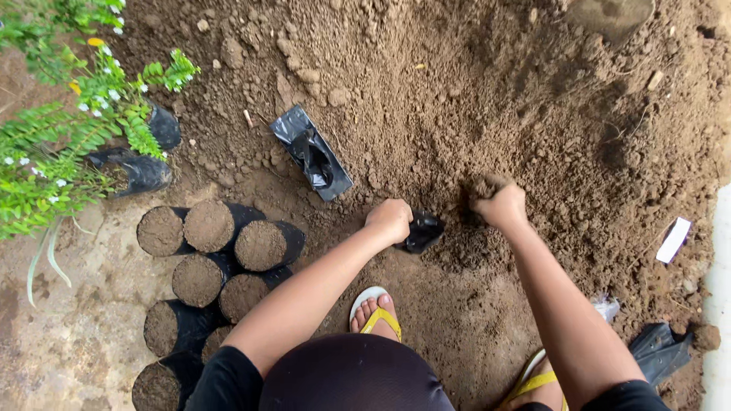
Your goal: The person kneels on the ground and scoops soil from a large pile into black plastic nursery bags. They use both hands to pack the soil into the bags and place the filled bags in a row next to other prepared bags.
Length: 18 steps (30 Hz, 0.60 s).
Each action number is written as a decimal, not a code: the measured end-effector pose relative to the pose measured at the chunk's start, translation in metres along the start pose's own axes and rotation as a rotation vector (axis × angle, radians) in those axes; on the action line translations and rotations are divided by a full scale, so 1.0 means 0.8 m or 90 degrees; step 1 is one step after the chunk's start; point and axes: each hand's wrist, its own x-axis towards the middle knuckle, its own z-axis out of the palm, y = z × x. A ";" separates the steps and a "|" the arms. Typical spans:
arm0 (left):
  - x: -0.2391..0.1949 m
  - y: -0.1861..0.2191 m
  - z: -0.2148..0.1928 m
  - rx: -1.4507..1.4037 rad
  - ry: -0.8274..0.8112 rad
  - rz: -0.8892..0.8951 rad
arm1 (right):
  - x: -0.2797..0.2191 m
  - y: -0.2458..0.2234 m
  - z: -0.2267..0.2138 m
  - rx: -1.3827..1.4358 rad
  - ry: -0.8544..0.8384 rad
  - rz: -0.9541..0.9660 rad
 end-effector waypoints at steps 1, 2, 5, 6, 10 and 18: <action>-0.008 0.006 -0.001 -0.004 -0.005 -0.002 | -0.029 -0.035 -0.024 -0.003 -0.004 0.003; -0.013 0.012 -0.006 0.002 -0.017 0.010 | -0.053 -0.073 -0.050 0.071 -0.009 0.002; -0.004 0.024 -0.003 0.005 -0.041 0.042 | -0.121 -0.173 -0.097 0.223 -0.046 -0.004; 0.006 0.027 -0.002 0.005 -0.051 0.062 | -0.140 -0.206 -0.107 0.304 -0.079 -0.011; -0.100 0.105 -0.092 -0.352 -0.189 -0.089 | -0.121 -0.191 -0.052 0.351 -0.141 0.028; -0.048 0.061 -0.035 -0.157 -0.043 -0.036 | -0.091 -0.147 -0.002 -0.114 -0.172 -0.150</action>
